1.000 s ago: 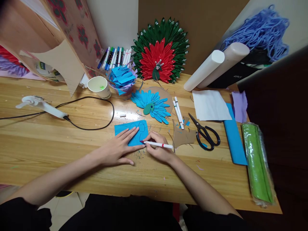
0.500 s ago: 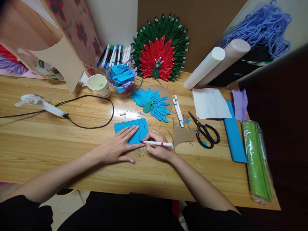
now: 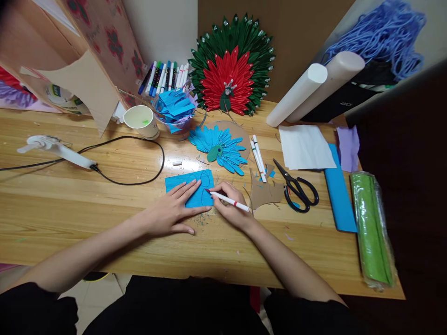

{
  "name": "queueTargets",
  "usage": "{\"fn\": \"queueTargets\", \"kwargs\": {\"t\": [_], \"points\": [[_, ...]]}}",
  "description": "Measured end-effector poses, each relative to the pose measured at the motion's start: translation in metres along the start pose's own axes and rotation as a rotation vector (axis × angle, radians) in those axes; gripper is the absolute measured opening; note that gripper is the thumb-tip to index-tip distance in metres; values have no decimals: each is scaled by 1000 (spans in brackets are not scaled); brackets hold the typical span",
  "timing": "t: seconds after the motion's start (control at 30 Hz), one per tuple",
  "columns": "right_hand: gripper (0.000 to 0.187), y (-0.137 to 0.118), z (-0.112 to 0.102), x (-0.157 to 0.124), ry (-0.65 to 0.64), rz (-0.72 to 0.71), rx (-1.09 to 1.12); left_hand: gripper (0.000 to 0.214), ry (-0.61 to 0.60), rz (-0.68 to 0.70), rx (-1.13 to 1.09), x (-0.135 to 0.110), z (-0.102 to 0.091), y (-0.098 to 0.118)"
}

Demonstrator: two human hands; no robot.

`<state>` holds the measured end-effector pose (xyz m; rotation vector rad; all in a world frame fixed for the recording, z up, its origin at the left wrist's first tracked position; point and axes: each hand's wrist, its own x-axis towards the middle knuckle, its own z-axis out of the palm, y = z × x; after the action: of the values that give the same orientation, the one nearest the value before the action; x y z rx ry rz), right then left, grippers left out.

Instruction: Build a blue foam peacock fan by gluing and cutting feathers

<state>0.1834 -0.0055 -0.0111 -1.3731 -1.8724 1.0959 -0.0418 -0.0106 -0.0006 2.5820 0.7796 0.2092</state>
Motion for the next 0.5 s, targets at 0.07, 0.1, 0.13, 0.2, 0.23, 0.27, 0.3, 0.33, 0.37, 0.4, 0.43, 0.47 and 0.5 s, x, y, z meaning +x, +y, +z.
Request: {"fn": "queueTargets", "kwargs": {"t": [0.07, 0.1, 0.13, 0.2, 0.23, 0.27, 0.3, 0.33, 0.37, 0.4, 0.43, 0.47, 0.5], "points": [[6, 0, 0, -1, 27, 16, -13, 67, -5, -4, -4, 0, 0, 0], [5, 1, 0, -1, 40, 23, -14, 66, -8, -6, -6, 0, -1, 0], [4, 2, -1, -2, 52, 27, -11, 66, -10, -7, -8, 0, -1, 0], [3, 4, -1, -3, 66, 29, 4, 66, -10, -5, -13, 0, 0, 0], [4, 6, -1, -3, 69, 28, 12, 65, -8, -3, -15, 0, 0, 0], [5, 7, -1, -3, 72, 24, 20, 65, -8, -3, -17, 0, 0, 0], [6, 8, -1, -3, 70, 20, 27, 65, -9, -3, -18, 0, 0, 0], [7, 8, -1, -4, 67, 13, 34, 65, -12, -4, -18, 0, 0, 0], [9, 9, -1, -4, 62, 6, 42, 65, -15, -6, -18, 0, 0, -1], [10, 9, -1, -4, 55, 0, 49, 65, -17, -8, -18, 0, 0, -1], [11, 9, -2, -4, 47, -5, 55, 66, -18, -9, -19, 0, 0, -1], [11, 10, -2, -5, 39, -12, 59, 66, -19, -9, -20, 0, 0, -1], [11, 10, -2, -5, 25, -22, 60, 66, -20, -9, -21, 0, 0, 0]]}}
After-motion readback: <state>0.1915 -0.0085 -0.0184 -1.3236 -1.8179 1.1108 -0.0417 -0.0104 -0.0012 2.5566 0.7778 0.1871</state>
